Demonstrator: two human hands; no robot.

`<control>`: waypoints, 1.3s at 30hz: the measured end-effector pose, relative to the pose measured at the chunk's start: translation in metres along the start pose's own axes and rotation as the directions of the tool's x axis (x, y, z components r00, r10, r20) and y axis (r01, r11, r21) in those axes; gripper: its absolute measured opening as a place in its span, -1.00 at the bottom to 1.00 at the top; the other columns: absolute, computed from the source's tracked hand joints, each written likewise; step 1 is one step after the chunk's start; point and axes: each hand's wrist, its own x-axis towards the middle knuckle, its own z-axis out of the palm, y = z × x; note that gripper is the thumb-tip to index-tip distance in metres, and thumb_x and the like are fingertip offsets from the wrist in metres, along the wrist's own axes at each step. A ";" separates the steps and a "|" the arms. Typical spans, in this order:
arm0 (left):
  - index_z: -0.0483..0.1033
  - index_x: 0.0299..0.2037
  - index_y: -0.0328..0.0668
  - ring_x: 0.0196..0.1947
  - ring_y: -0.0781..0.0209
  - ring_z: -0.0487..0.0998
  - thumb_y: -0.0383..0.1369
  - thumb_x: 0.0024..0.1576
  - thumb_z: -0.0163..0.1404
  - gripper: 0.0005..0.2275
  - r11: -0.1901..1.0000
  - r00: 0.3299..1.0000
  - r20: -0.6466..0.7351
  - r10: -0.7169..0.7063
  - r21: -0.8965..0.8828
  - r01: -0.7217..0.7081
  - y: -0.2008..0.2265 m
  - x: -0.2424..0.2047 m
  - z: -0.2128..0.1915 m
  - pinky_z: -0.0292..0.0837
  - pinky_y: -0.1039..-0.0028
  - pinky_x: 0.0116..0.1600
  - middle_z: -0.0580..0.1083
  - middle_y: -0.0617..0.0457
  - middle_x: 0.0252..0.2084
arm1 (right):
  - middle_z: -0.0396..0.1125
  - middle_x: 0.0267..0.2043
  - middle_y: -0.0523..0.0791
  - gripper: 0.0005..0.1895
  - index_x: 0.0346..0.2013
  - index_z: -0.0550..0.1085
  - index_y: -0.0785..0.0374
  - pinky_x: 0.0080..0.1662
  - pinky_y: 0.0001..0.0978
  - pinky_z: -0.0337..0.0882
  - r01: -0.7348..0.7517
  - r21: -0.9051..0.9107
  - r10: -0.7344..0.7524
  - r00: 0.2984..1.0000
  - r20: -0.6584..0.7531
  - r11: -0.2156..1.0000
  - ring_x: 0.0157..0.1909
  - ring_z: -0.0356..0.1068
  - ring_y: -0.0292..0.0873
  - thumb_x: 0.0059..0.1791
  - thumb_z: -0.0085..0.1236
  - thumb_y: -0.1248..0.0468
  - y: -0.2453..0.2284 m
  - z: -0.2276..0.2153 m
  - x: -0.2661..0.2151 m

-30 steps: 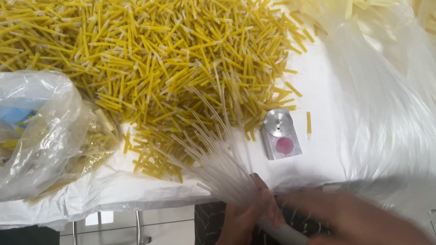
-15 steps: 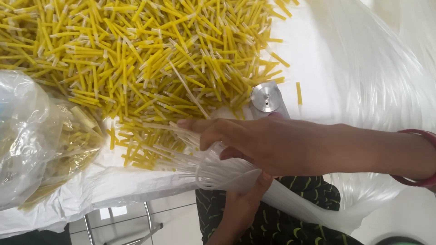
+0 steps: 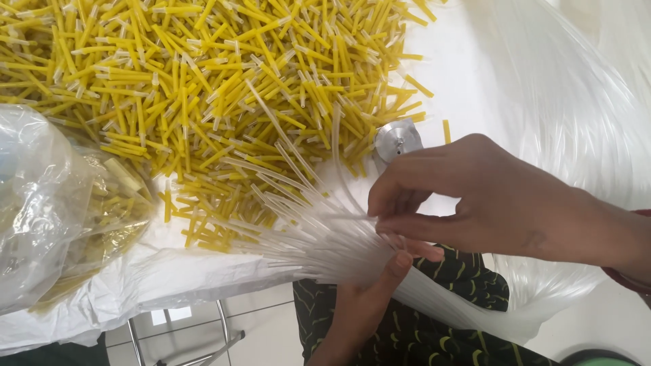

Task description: The person inserts a yellow candle into a clear plastic tube, then places the assembled unit on the table. The person repeats this process multiple times, handling the candles and tubes by hand.

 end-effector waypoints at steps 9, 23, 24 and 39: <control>0.55 -0.15 -0.38 -0.07 0.18 0.65 -0.28 0.32 -0.01 -0.76 0.996 0.992 -0.099 -0.080 -0.038 0.076 -0.009 0.003 -0.003 0.53 0.35 0.17 0.61 -0.04 -0.26 | 0.55 -0.15 -0.24 -0.51 0.09 0.46 0.14 -0.13 -0.40 0.51 0.121 -0.037 -0.126 0.973 -0.196 0.992 -0.16 0.52 -0.29 -0.09 0.34 0.12 -0.029 -0.001 0.009; 0.56 -0.03 -0.28 -0.05 0.30 0.58 -0.41 0.20 0.10 -0.82 0.980 0.966 -0.249 -0.068 0.163 0.111 -0.022 0.001 -0.003 0.49 0.46 0.05 0.57 0.09 -0.11 | 0.53 -0.30 -0.22 -0.82 -0.26 0.57 0.15 -0.22 -0.44 0.56 -0.090 0.052 0.086 0.994 0.062 0.995 -0.30 0.52 -0.28 -0.06 0.33 0.16 -0.038 -0.001 0.018; 0.56 -0.03 -0.28 -0.05 0.30 0.58 -0.41 0.20 0.10 -0.82 0.981 0.967 -0.246 -0.062 0.166 0.105 -0.022 0.002 -0.003 0.49 0.46 0.05 0.57 0.09 -0.11 | 0.53 -0.30 -0.22 -0.82 -0.26 0.57 0.15 -0.22 -0.44 0.56 -0.086 0.047 0.083 0.995 0.058 0.995 -0.30 0.52 -0.28 -0.06 0.33 0.16 -0.041 -0.006 0.014; 0.52 0.14 -0.20 0.16 0.33 0.48 -0.35 0.30 0.11 -0.75 0.747 0.958 0.285 -0.035 0.644 -0.164 -0.014 0.014 -0.005 0.37 0.46 0.27 0.55 0.05 0.10 | 0.01 0.53 0.02 -0.03 0.45 0.10 0.27 0.48 0.00 0.02 0.790 -0.405 -0.701 0.604 0.380 0.461 0.56 0.03 0.11 -0.05 0.15 -0.25 -0.095 -0.023 0.044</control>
